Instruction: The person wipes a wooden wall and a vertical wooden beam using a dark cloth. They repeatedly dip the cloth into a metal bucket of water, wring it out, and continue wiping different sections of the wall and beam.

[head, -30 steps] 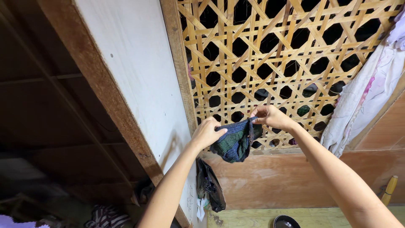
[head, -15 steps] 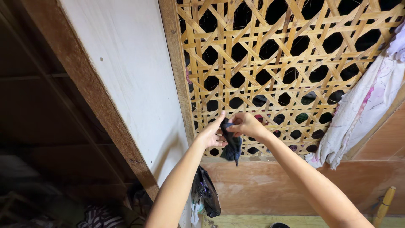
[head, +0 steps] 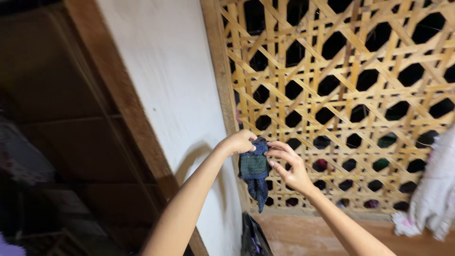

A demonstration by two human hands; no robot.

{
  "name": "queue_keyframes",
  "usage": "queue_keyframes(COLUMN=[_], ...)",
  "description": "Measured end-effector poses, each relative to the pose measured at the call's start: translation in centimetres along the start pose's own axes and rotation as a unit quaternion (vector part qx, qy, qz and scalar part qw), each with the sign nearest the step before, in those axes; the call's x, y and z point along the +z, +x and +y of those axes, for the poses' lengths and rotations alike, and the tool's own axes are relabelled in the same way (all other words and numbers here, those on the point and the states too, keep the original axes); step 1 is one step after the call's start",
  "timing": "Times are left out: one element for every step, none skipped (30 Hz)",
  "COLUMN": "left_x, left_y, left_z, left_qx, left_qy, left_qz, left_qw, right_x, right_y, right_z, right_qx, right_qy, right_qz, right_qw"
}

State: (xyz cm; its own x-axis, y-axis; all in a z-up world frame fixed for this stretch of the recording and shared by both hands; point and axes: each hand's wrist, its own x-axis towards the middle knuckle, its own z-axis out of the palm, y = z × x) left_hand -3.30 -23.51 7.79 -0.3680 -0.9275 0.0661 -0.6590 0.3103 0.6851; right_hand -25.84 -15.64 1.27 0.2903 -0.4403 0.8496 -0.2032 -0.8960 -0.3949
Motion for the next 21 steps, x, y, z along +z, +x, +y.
queue_keyframes(left_x=[-1.5, -3.4, -5.3, -7.1, -8.7, -10.3, -11.7, -13.0, -14.2, -15.5, -16.7, -18.0, -19.2, -20.2, -21.2, -21.9, -22.7, -23.4, -24.0, -24.7, -25.2], left_y=[-0.4, -0.9, -1.7, -2.7, -3.9, -5.2, -6.6, -7.8, -8.9, -9.9, -10.6, -11.3, -11.8, -12.3, -12.6, -12.8, -13.0, -13.3, -13.7, -14.2, -14.8], left_z=[0.6, 1.5, 2.7, 4.2, 5.9, 7.7, 9.6, 11.6, 13.4, 15.2, 16.7, 18.0, 19.1, 20.1, 21.1, 21.9, 22.6, 23.2, 23.9, 24.6, 25.5], left_qx=[0.017, 0.034, 0.05, 0.056, 0.062, 0.068, 0.039, 0.013, -0.013, 0.0, 0.013, 0.027, 0.04, 0.053, 0.065, 0.059, 0.053, 0.047, 0.024, 0.0, -0.025], left_qy=[0.066, 0.133, 0.199, 0.23, 0.261, 0.292, 0.302, 0.311, 0.32, 0.353, 0.385, 0.418, 0.446, 0.474, 0.502, 0.529, 0.557, 0.582, 0.619, 0.656, 0.69], left_qz=[0.025, 0.05, 0.074, 0.102, 0.129, 0.157, 0.178, 0.201, 0.224, 0.25, 0.275, 0.299, 0.32, 0.339, 0.358, 0.362, 0.367, 0.37, 0.361, 0.35, 0.339], left_qw=[0.997, 0.989, 0.976, 0.966, 0.955, 0.941, 0.936, 0.929, 0.92, 0.902, 0.881, 0.857, 0.835, 0.811, 0.785, 0.765, 0.743, 0.723, 0.697, 0.669, 0.639], right_x=[1.1, 2.4, 3.7, 4.8, 5.6, 6.5, 7.5, 8.3, 9.1, 9.8, 10.4, 11.1, 11.7, 12.3, 12.8, 13.5, 14.3, 15.2, 15.9, 16.4, 16.9], right_y=[0.7, 1.5, 2.3, 3.4, 4.5, 5.6, 6.9, 8.5, 10.3, 12.1, 14.1, 16.3, 18.5, 20.3, 21.9, 23.3, 24.8, 26.1, 27.4, 28.5, 29.6], right_z=[-0.8, -1.5, -2.2, -2.7, -3.3, -3.9, -4.6, -5.2, -6.0, -6.7, -7.6, -8.7, -9.9, -11.1, -12.4, -13.5, -14.7, -15.7, -16.6, -17.6, -18.5], right_qx=[-0.012, -0.027, -0.043, -0.059, -0.081, -0.102, -0.124, -0.128, -0.133, -0.14, -0.144, -0.147, -0.151, -0.16, -0.168, -0.173, -0.169, -0.164, -0.158, -0.135, -0.112], right_qy=[0.003, 0.001, -0.001, -0.003, -0.008, -0.012, -0.016, -0.005, 0.005, 0.016, 0.048, 0.08, 0.112, 0.168, 0.224, 0.278, 0.277, 0.275, 0.273, 0.269, 0.264], right_qz=[0.015, 0.034, 0.052, 0.071, 0.083, 0.097, 0.111, 0.123, 0.135, 0.147, 0.161, 0.177, 0.191, 0.201, 0.209, 0.214, 0.221, 0.228, 0.235, 0.218, 0.201], right_qw=[1.0, 0.999, 0.998, 0.996, 0.993, 0.99, 0.986, 0.984, 0.982, 0.979, 0.975, 0.97, 0.963, 0.952, 0.937, 0.92, 0.92, 0.919, 0.919, 0.928, 0.937])
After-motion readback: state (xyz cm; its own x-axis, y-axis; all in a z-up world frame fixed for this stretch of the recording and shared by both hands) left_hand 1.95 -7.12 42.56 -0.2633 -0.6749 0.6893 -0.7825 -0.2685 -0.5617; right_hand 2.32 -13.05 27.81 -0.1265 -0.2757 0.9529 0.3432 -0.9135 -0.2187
